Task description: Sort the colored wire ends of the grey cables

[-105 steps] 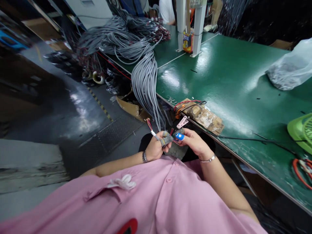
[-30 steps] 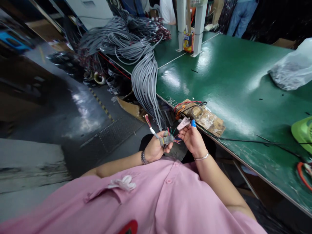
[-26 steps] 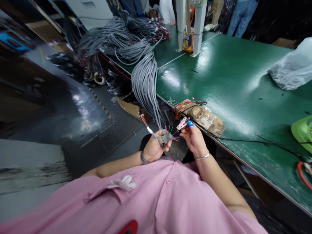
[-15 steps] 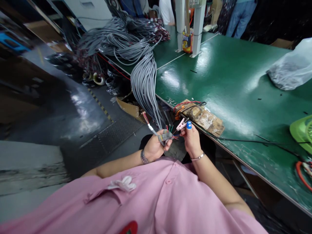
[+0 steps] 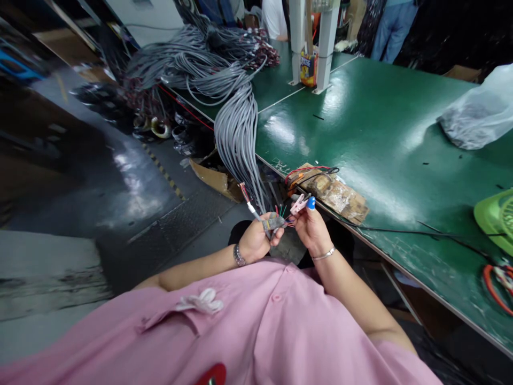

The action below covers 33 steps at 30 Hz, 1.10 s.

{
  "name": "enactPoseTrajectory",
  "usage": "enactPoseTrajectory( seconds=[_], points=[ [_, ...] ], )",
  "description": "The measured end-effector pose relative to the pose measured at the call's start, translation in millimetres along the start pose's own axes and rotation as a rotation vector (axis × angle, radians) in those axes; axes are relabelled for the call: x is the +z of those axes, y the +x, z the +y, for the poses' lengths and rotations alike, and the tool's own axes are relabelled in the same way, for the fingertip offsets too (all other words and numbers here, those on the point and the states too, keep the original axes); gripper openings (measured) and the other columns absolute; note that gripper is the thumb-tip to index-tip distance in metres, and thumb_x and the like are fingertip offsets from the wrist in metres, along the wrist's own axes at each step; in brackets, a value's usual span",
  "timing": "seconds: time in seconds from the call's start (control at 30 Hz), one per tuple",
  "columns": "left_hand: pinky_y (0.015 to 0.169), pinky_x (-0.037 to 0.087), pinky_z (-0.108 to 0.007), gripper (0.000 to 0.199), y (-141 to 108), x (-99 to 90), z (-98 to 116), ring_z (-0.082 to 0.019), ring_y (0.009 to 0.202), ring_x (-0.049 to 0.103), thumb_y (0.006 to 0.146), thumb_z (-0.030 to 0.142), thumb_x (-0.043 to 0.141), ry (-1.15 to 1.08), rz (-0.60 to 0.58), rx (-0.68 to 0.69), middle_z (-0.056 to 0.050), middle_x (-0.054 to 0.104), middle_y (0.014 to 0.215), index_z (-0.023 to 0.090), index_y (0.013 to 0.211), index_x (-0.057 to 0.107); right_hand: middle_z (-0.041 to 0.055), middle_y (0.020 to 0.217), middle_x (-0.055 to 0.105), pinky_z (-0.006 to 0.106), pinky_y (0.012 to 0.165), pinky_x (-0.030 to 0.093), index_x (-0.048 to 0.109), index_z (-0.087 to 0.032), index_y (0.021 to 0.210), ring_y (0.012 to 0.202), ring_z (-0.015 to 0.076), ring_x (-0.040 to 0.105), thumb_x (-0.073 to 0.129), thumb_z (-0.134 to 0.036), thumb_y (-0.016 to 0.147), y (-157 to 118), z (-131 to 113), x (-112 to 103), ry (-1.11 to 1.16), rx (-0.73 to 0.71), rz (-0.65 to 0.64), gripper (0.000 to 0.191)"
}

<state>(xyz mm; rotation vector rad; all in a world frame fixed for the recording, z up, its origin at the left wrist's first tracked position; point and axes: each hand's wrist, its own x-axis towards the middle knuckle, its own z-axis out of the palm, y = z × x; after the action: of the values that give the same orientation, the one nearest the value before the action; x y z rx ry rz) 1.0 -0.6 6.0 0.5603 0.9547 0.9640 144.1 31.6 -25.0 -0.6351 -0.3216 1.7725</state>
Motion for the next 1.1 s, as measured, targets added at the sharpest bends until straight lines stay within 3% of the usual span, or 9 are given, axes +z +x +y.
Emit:
enactPoseTrajectory(
  seconds=[0.23,0.4,0.53,0.67,0.73,0.9,1.1],
  points=[
    [0.035,0.033,-0.018,0.030,-9.1,-1.0,3.5,-0.008,0.037,0.048,0.068,0.035,0.073,0.034,-0.007,0.016,0.001,0.060,0.053,0.018,0.072,0.048,0.0012,0.090,0.070,0.026,0.062,0.051,0.068,-0.023,0.091,0.070,0.0123,0.061,0.068,-0.065,0.070,-3.2,-8.5,-7.5,-0.021,0.066,-0.091,0.048],
    [0.035,0.034,-0.017,0.030,-15.2,-0.5,5.6,-0.008,0.036,0.048,0.069,0.035,0.072,0.023,-0.001,0.089,0.002,0.060,0.054,0.018,0.072,0.048,0.0006,0.087,0.070,0.024,0.064,0.051,0.067,-0.023,0.087,0.075,0.0127,0.062,0.068,-0.052,0.079,-5.6,-14.2,-3.3,-0.084,0.051,-0.016,0.030],
    [0.035,0.034,-0.018,0.028,-15.2,2.2,4.5,-0.008,0.037,0.048,0.071,0.033,0.072,0.019,0.028,0.150,0.002,0.060,0.055,0.017,0.074,0.049,-0.0007,0.077,0.065,0.023,0.061,0.049,0.067,-0.022,0.086,0.068,0.0116,0.058,0.068,-0.049,0.080,-7.8,-11.9,0.1,-0.190,-0.061,0.036,0.027],
    [0.035,0.032,-0.018,0.027,-12.8,4.2,3.2,-0.008,0.037,0.048,0.072,0.034,0.071,0.022,0.030,0.165,0.002,0.060,0.055,0.017,0.074,0.050,-0.0002,0.070,0.061,0.024,0.060,0.045,0.067,-0.020,0.078,0.061,0.0105,0.051,0.060,-0.054,0.085,-10.0,-6.1,-2.7,-0.513,-0.364,0.169,0.035],
    [0.035,0.031,-0.018,0.026,-11.4,4.6,2.5,-0.008,0.037,0.048,0.072,0.034,0.070,0.030,0.028,0.160,0.002,0.061,0.055,0.017,0.074,0.050,-0.0001,0.068,0.060,0.024,0.060,0.043,0.067,-0.020,0.076,0.060,0.0102,0.050,0.056,-0.056,0.086,-9.0,-3.6,-4.3,-0.588,-0.426,0.192,0.039],
    [0.036,0.029,-0.018,0.023,-8.0,5.7,0.4,-0.008,0.037,0.048,0.074,0.032,0.068,0.039,0.031,0.156,0.002,0.060,0.055,0.017,0.073,0.051,0.0006,0.075,0.063,0.024,0.060,0.046,0.066,-0.021,0.081,0.065,0.0117,0.055,0.063,-0.057,0.081,-0.2,0.1,-3.1,-0.246,-0.193,0.062,0.037],
    [0.036,0.029,-0.017,0.022,-4.8,5.1,-2.1,-0.007,0.037,0.048,0.074,0.033,0.067,0.056,0.044,0.150,0.002,0.060,0.055,0.016,0.073,0.052,-0.0014,0.072,0.063,0.023,0.060,0.048,0.067,-0.020,0.078,0.064,0.0100,0.055,0.073,-0.051,0.076,6.3,2.5,0.9,-0.090,-0.216,0.076,0.031]
  ],
)
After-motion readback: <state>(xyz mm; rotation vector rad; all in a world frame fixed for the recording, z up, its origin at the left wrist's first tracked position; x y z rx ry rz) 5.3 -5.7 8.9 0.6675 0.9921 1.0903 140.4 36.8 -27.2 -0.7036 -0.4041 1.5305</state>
